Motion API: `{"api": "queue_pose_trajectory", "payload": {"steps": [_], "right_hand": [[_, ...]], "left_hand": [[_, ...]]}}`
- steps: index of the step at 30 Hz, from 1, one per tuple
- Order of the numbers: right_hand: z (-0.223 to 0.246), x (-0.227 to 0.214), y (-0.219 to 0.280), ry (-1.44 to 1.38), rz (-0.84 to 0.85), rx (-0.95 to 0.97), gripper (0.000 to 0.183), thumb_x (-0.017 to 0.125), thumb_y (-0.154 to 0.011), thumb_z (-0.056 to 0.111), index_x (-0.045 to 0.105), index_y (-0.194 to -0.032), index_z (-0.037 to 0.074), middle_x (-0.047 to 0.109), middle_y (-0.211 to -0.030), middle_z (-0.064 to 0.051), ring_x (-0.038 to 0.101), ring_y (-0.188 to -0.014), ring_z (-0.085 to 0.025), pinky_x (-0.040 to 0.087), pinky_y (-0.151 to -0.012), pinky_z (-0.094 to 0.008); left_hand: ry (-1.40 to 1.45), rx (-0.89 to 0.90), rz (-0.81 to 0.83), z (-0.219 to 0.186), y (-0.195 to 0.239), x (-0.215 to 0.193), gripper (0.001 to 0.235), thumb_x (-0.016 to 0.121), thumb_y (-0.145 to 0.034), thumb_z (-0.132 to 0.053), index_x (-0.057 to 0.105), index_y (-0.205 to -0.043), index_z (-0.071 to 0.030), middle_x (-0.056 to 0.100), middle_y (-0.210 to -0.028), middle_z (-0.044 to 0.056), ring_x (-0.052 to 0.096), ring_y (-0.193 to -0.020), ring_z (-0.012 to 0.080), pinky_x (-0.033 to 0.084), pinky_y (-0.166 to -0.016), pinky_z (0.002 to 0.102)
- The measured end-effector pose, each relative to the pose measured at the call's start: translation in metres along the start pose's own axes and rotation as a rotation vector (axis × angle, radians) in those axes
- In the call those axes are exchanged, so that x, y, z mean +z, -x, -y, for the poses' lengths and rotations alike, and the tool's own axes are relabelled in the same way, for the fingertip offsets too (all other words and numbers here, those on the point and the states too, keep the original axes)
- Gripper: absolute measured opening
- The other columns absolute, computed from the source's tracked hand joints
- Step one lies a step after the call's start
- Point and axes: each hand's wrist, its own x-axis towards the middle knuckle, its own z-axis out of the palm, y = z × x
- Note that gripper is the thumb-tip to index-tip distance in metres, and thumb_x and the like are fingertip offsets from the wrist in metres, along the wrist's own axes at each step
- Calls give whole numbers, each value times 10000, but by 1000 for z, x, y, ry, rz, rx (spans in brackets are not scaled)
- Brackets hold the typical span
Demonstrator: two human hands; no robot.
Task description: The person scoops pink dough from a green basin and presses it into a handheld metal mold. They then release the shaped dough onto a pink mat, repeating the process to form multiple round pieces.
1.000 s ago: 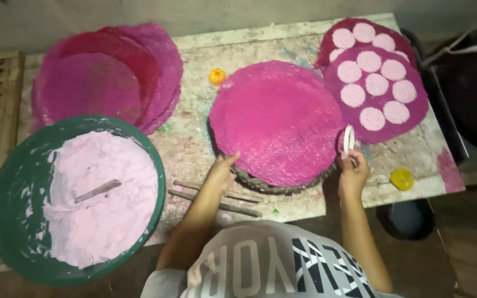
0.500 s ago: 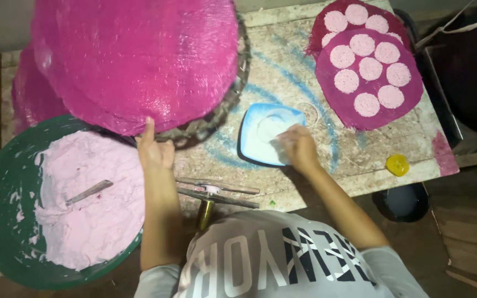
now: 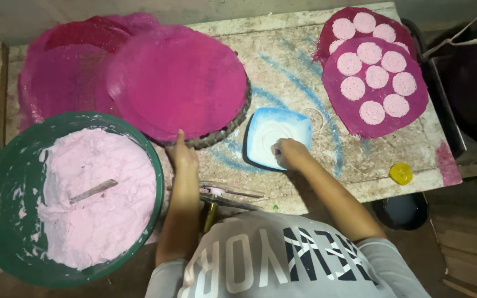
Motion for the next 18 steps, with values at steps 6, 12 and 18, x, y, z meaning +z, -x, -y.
{"api": "queue_pose_trajectory", "payload": {"steps": [6,12,18], "right_hand": [[6,-78,25,-222,-150,-180,187,630,-909,83,721,-1068,118,728,-1004,-196,697,-929,-365,535,-808,-445],[-18,-88,16,-434,-220,-282,183,583,-937,14,651,-1104,47,700,-943,-187,679,-865,-304,524,-787,-390],[-23,-50,15,-518,-445,-210,270,574,-934,-3,627,-1198,-10,638,-1083,-259,635,-950,-420,505,-808,-445]], "left_hand": [[-481,644,397,16,110,57,978,715,-889,-102,56,-1600,33,157,-1607,283,251,-1488,365,249,-1202,490],[-548,224,1133,68,87,119,323,486,-1120,-351,621,-1205,-70,637,-1059,28,625,-977,188,504,-897,344],[-259,-187,1122,112,78,121,301,470,-1092,-380,587,-1032,-109,557,-887,-21,546,-785,92,457,-739,243]]}}
